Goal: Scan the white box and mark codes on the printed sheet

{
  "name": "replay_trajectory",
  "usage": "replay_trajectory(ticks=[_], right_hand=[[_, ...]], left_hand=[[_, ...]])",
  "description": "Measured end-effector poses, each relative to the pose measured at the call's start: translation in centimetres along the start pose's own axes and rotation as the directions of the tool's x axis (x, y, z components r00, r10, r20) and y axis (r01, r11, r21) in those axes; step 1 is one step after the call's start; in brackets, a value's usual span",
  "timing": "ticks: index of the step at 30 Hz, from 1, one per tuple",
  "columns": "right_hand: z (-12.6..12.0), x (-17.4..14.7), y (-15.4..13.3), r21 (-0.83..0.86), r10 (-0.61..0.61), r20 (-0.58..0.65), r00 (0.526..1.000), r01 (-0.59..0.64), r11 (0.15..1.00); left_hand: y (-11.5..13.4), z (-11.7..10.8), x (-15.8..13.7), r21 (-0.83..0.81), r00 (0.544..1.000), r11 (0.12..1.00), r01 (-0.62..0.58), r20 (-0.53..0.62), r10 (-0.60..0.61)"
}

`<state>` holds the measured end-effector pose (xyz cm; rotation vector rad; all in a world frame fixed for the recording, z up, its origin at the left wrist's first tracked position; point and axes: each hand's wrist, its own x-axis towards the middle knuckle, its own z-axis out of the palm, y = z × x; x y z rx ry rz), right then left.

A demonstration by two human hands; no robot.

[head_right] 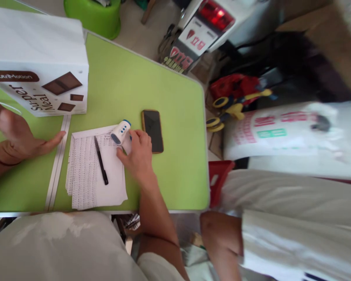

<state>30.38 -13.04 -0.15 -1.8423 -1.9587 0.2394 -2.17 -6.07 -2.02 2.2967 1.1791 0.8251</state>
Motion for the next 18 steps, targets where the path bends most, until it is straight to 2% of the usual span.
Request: replay_trajectory(ticks=[1,2,3,5,8,12,15,18], right_hand=[[0.0,-0.3,-0.8,0.043,-0.026,-0.043,0.999,0.027,0.999],[0.1,-0.5,-1.6,0.100,-0.043,-0.048,0.998,0.048,0.994],[0.3,-0.8,-2.4,0.158,-0.053,-0.006,0.999,0.053,0.986],[1.0,-1.2,-3.7,0.243,-0.082,0.162,0.983,0.041,0.969],[2.0,-1.4,-4.6,0.273,-0.121,0.287,0.950,0.040,0.961],[2.0,-1.4,-4.6,0.422,-0.110,0.282,0.953,-0.021,0.906],[1.6,-1.2,-4.7,0.618,-0.036,0.238,0.971,-0.123,0.777],[1.9,-1.0,-5.0,0.769,0.001,0.198,0.980,-0.156,0.620]], left_hand=[[0.6,0.1,-0.1,0.048,0.991,0.995,-0.084,-0.097,0.089],[1.3,0.2,-0.1,0.079,0.973,0.981,-0.175,-0.137,0.185],[1.9,0.3,-0.1,0.065,0.956,0.958,-0.280,-0.077,0.285],[2.9,0.6,0.0,-0.029,0.898,0.910,-0.413,0.153,0.413],[3.3,1.4,0.1,-0.105,0.881,0.931,-0.349,0.301,0.364],[2.6,2.3,-0.2,-0.050,0.892,0.966,-0.255,0.373,0.255],[2.3,2.5,-0.3,-0.047,0.900,0.969,-0.244,0.361,0.244],[2.2,2.6,-0.2,-0.067,0.909,0.971,-0.228,0.341,0.237]])
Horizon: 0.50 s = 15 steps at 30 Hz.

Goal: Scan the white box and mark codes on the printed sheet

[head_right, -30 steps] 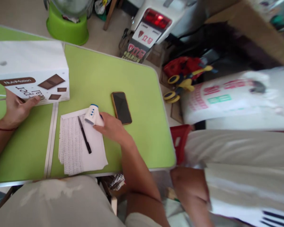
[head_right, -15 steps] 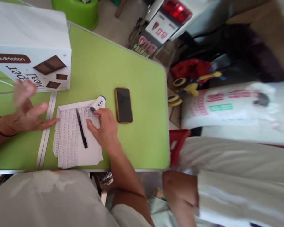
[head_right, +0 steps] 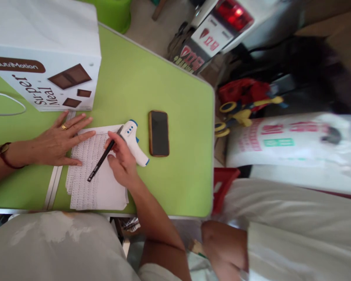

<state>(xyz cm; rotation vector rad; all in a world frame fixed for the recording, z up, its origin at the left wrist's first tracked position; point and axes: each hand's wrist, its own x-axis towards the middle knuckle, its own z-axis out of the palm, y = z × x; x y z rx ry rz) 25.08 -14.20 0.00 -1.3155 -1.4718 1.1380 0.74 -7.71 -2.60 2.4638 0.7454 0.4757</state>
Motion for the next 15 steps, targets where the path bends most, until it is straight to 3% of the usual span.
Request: replay_trajectory(ticks=[3,6,11,15], right_hand=[[0.7,-0.1,0.7,0.131,-0.027,-0.079,0.997,0.037,0.991],[1.2,-0.4,1.3,0.157,-0.011,-0.109,0.994,0.028,0.987],[1.7,-0.6,1.2,0.049,0.079,-0.034,0.996,-0.078,0.996],[2.2,-0.3,1.2,-0.010,0.152,-0.082,0.985,-0.154,0.988]], left_hand=[[-0.1,0.0,0.0,-0.041,0.999,0.999,0.030,-0.017,-0.031],[-0.1,0.1,0.0,-0.079,0.997,0.994,0.076,-0.025,-0.078],[-0.4,0.3,-0.2,0.021,0.999,0.999,0.042,-0.001,-0.042],[-0.4,0.4,-0.3,0.127,1.000,0.992,0.006,0.024,-0.009]])
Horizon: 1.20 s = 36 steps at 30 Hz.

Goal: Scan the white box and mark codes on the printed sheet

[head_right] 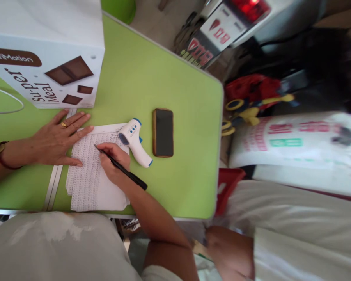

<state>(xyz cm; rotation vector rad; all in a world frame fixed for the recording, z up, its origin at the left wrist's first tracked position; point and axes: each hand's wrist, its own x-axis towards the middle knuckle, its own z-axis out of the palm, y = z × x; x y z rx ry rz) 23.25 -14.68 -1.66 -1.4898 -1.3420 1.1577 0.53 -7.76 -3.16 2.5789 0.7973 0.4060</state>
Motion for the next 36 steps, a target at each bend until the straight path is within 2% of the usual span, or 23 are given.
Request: replay_trajectory(ticks=[3,7,9,12,19,28,36], right_hand=[[0.4,0.2,0.3,-0.014,-0.025,-0.051,0.998,0.024,1.000],[0.6,0.3,0.8,-0.137,-0.214,-0.111,0.971,0.198,0.971],[0.7,0.3,0.9,-0.171,-0.293,-0.107,0.950,0.273,0.947],[0.7,0.4,0.8,-0.202,-0.350,-0.079,0.933,0.329,0.923],[0.6,0.5,0.6,-0.277,-0.374,-0.039,0.927,0.349,0.895],[0.5,0.5,0.5,-0.277,-0.389,-0.036,0.920,0.365,0.889],[0.5,0.5,0.7,-0.291,-0.332,-0.084,0.939,0.296,0.910]], left_hand=[[0.4,-0.3,0.0,0.084,1.000,0.996,0.000,0.019,-0.001],[1.0,-0.9,0.1,0.200,0.997,0.980,0.013,0.072,-0.028],[1.2,-1.1,0.1,0.257,0.995,0.966,0.000,0.092,-0.024],[1.2,-1.0,0.2,0.325,0.994,0.946,-0.014,0.103,-0.020],[0.9,-0.8,0.1,0.325,0.997,0.945,-0.022,0.081,-0.004],[0.9,-0.7,0.1,0.297,0.998,0.955,-0.022,0.068,0.001],[0.9,-0.8,0.2,0.300,0.997,0.953,-0.027,0.073,0.005]])
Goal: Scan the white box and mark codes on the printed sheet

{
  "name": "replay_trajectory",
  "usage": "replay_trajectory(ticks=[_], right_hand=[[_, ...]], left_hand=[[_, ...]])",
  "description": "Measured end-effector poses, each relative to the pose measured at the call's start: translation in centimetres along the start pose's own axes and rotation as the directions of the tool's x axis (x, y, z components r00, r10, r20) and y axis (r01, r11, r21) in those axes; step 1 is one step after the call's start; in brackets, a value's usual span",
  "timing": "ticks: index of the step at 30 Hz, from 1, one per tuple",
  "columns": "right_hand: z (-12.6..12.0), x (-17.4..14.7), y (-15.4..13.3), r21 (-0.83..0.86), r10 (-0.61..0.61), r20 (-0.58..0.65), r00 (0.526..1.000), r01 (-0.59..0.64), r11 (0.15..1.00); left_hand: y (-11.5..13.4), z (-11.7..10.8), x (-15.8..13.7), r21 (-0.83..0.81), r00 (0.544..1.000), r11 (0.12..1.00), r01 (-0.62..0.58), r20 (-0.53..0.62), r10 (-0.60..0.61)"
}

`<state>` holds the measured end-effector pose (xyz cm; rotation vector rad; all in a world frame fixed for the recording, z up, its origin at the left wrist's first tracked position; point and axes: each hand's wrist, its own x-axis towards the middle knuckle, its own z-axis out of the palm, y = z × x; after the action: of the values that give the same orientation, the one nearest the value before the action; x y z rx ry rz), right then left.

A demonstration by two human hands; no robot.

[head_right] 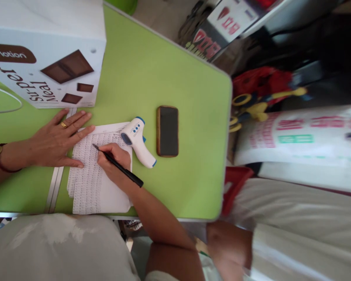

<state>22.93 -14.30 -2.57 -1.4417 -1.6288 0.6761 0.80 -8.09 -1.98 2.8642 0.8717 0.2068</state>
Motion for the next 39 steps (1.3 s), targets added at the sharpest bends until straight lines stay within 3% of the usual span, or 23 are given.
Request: replay_trajectory(ticks=[6,21,39], right_hand=[[-0.17,-0.04,0.08,-0.006,-0.020,0.052,0.998,0.021,1.000],[-0.21,0.06,-0.15,-0.008,0.018,0.037,0.999,-0.017,1.000],[-0.18,-0.01,-0.13,-0.029,0.021,0.001,1.000,-0.021,0.999]], left_hand=[[0.03,-0.18,0.03,0.034,1.000,0.999,0.006,0.011,-0.007],[-0.21,0.02,-0.10,-0.054,1.000,0.999,0.003,0.007,-0.002],[-0.22,0.00,-0.05,-0.002,1.000,1.000,0.000,0.018,0.000]])
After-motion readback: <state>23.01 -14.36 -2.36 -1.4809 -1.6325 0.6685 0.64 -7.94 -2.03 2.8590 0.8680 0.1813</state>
